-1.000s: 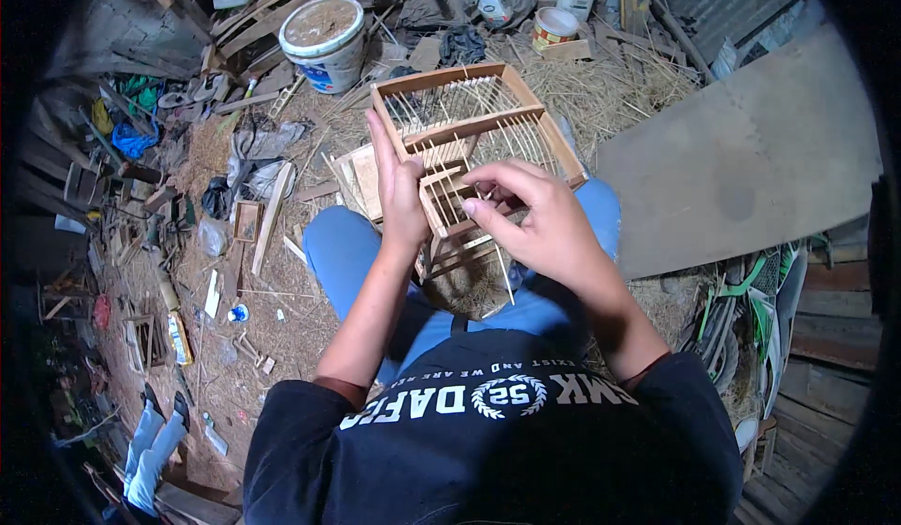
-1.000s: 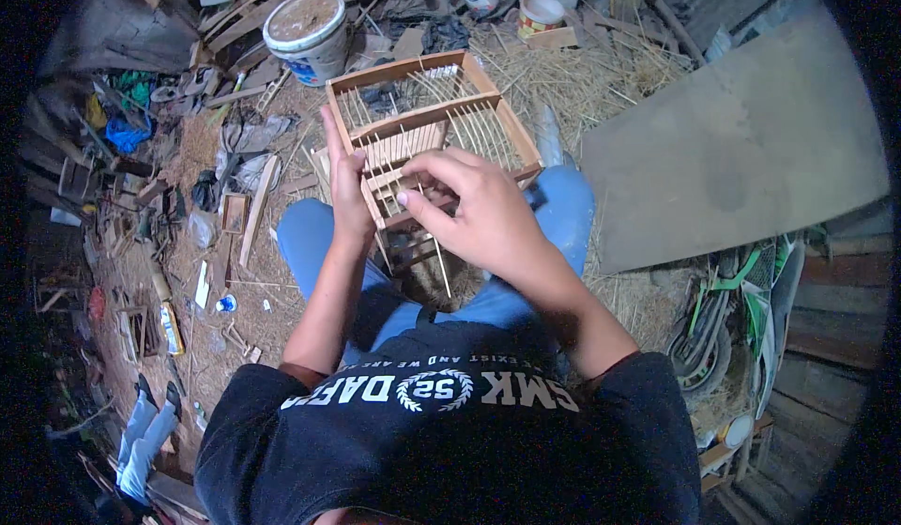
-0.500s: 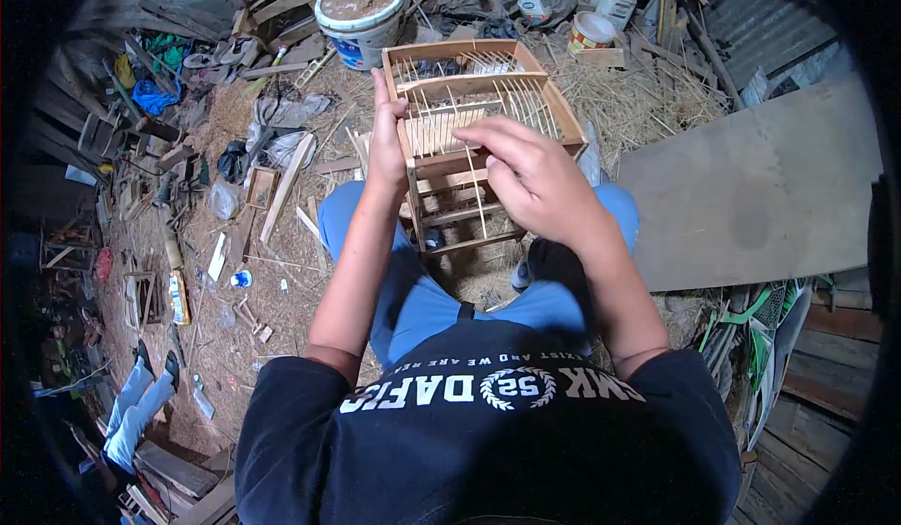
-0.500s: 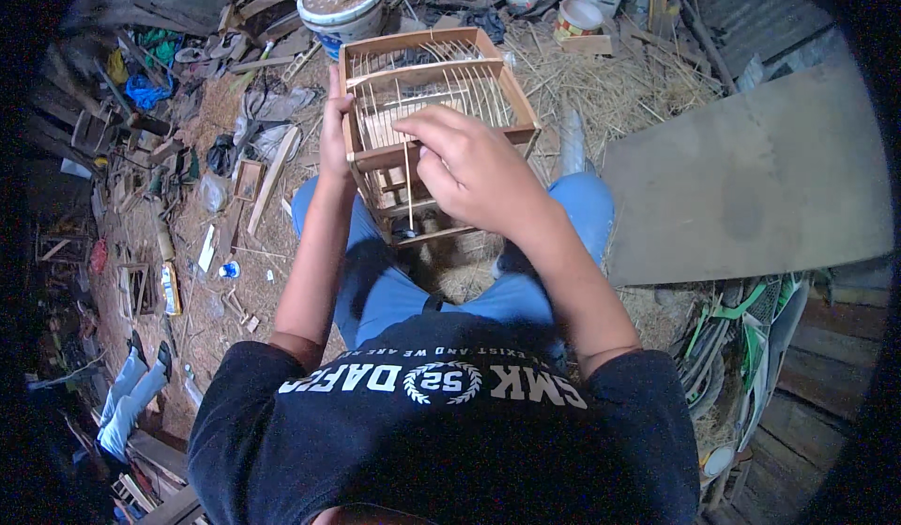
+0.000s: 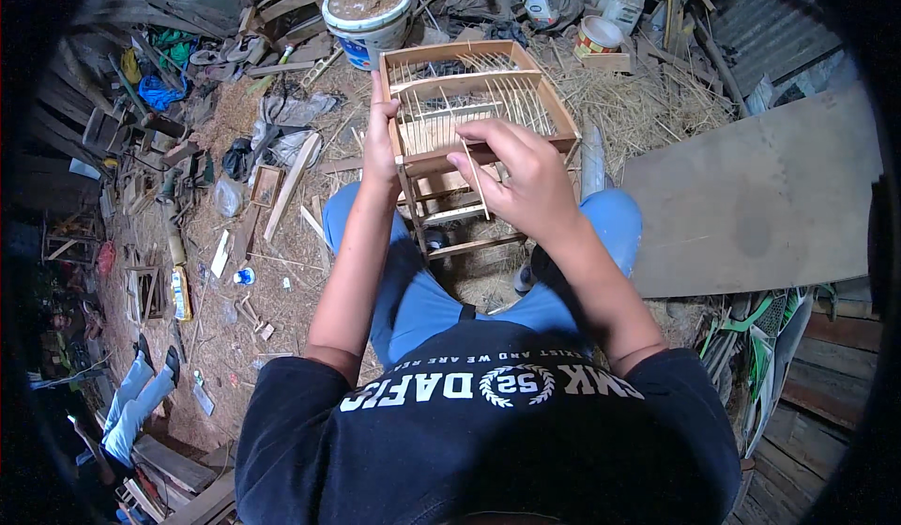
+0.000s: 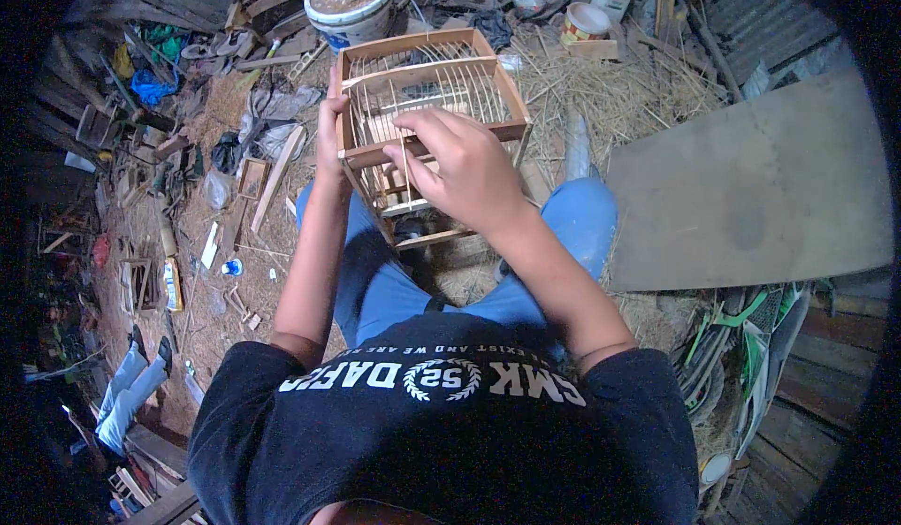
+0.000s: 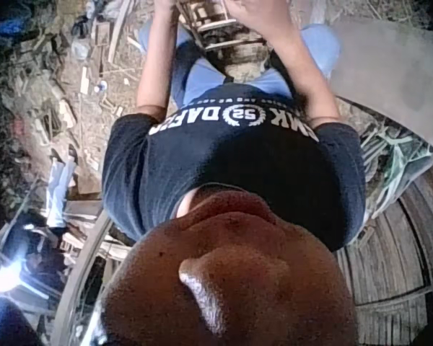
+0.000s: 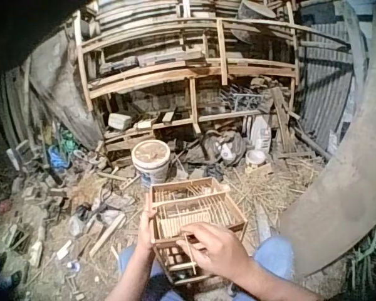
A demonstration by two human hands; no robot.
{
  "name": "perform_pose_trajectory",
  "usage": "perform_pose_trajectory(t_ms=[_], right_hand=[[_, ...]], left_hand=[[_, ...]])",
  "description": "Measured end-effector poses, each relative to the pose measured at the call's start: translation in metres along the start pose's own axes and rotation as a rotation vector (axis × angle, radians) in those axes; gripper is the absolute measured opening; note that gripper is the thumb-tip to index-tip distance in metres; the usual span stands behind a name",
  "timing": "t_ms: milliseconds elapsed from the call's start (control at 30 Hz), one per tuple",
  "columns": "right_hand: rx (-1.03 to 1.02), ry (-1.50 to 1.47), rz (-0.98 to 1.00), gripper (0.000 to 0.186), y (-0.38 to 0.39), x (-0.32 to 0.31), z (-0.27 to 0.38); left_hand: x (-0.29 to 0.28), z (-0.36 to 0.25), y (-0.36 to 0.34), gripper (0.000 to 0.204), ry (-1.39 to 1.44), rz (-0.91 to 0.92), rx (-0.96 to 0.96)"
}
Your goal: The person assembles a small wooden bird cage by hand, inserting thin wooden rods into the pre-drilled holes of the frame and sliding the rods through the interior to secure them.
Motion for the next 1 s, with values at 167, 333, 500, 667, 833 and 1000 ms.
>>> perform_pose_trajectory(t_ms=[167, 333, 500, 667, 833, 1000], right_hand=[[-0.059, 0.071, -0.082, 0.02, 0.003, 0.002, 0.002], [-0.064, 0.091, -0.11, 0.016, 0.003, 0.001, 0.008], [-0.069, 0.121, -0.164, 0.017, 0.007, 0.003, 0.01], [-0.061, 0.133, -0.191, 0.014, 0.013, 0.004, 0.006], [-0.01, 0.128, -0.203, 0.012, 0.012, 0.003, 0.006], [0.171, 0.045, -0.128, 0.014, 0.009, -0.001, 0.01]], left_hand=[[-0.003, 0.001, 0.002, 0.077, -0.017, -0.025, 0.01], [0.001, 0.002, 0.004, 0.078, -0.022, -0.034, 0.025], [-0.001, 0.006, 0.007, 0.078, -0.046, -0.067, 0.042], [0.011, 0.004, 0.011, 0.078, -0.099, -0.087, 0.027], [0.016, 0.004, 0.011, 0.08, -0.106, -0.065, 0.063], [0.017, 0.006, 0.014, 0.083, -0.128, -0.054, 0.074]])
Point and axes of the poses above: each hand's wrist, its own y-axis away from the middle knuckle, its own x-axis out of the palm, z = x × y, the point moved 4 cm from there along -y, towards the middle knuckle, and after that the axes turned 12 degrees about z, right-handed, at the moved point
